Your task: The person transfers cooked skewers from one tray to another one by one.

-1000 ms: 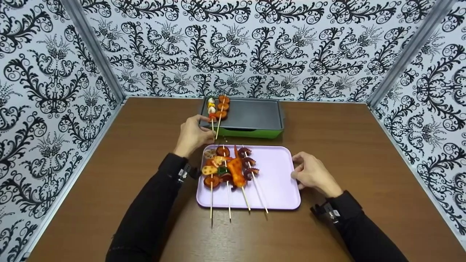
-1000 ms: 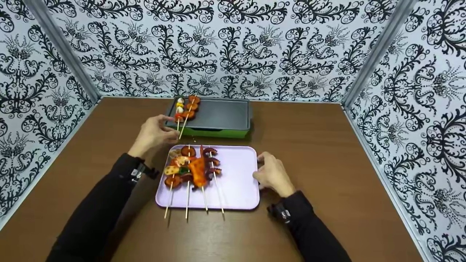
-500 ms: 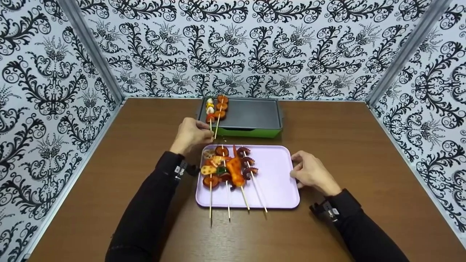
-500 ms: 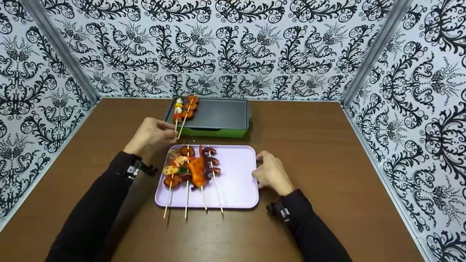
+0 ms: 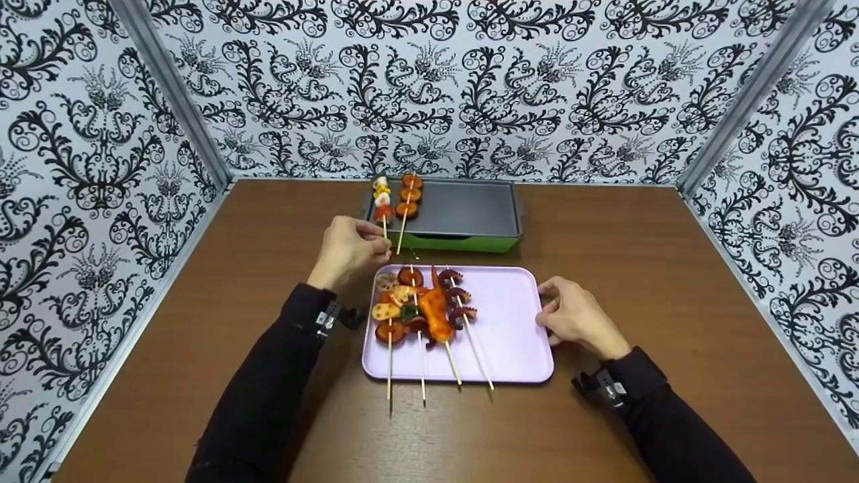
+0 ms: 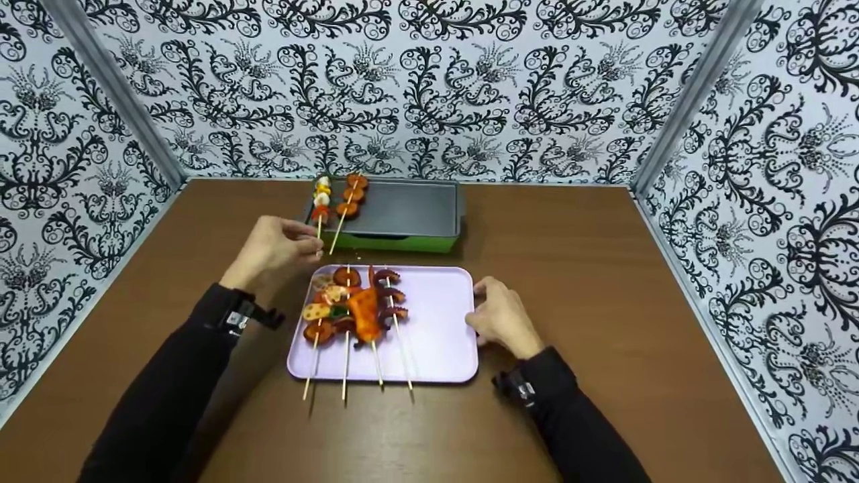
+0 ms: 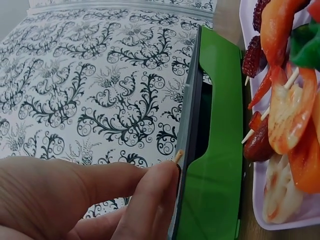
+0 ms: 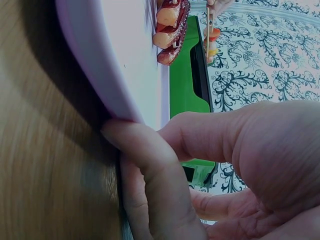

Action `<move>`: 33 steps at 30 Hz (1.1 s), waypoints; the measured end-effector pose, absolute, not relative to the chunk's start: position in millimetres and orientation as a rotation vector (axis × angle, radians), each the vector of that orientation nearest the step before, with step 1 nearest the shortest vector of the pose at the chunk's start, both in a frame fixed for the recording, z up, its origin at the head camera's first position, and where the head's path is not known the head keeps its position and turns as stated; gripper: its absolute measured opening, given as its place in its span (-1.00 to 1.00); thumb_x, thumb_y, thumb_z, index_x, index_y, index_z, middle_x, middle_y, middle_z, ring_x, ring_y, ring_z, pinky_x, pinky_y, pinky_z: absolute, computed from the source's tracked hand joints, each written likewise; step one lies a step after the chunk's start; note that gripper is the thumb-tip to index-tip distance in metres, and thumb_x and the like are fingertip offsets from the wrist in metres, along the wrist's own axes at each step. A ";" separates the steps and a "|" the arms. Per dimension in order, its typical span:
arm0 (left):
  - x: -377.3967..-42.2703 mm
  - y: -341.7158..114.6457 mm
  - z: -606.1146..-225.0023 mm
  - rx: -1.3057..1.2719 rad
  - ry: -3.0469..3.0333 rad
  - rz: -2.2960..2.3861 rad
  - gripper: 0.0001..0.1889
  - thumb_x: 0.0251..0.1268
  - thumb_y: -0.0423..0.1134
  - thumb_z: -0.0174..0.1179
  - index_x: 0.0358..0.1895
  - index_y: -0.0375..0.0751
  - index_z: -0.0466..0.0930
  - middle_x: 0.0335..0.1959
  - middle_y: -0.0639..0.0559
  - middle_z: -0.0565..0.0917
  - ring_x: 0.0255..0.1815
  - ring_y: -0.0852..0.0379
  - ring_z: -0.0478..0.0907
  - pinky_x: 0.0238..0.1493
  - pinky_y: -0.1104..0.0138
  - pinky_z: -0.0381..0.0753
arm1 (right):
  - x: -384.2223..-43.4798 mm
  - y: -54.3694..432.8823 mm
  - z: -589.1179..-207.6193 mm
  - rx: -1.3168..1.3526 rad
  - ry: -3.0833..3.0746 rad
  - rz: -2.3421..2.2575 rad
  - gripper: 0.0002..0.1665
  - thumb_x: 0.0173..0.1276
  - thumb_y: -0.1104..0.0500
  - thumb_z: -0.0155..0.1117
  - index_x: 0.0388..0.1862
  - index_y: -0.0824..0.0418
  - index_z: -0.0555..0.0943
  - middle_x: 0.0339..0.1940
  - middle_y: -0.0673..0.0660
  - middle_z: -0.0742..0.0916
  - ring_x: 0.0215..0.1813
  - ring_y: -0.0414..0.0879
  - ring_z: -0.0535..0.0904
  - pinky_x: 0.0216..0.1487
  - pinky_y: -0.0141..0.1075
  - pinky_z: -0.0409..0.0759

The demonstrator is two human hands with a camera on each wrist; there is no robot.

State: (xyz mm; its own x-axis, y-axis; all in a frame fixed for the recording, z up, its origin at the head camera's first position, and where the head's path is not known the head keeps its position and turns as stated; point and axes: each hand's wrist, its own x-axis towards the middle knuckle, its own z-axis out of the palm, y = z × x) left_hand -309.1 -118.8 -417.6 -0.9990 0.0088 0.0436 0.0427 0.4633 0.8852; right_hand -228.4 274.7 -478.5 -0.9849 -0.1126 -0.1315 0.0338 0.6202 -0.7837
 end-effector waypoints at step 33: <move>-222.1 -70.6 -414.3 -0.344 -2.714 -1.597 -0.78 0.07 -0.33 0.45 -0.17 -0.22 0.77 -0.42 0.07 0.75 -0.50 0.15 0.72 -0.46 0.32 0.79 | -229.1 275.2 -476.1 -0.065 2.660 -1.291 -0.35 0.10 0.43 0.25 0.24 0.41 0.42 -0.33 0.29 0.69 -0.52 0.04 0.69 -0.54 -0.12 0.79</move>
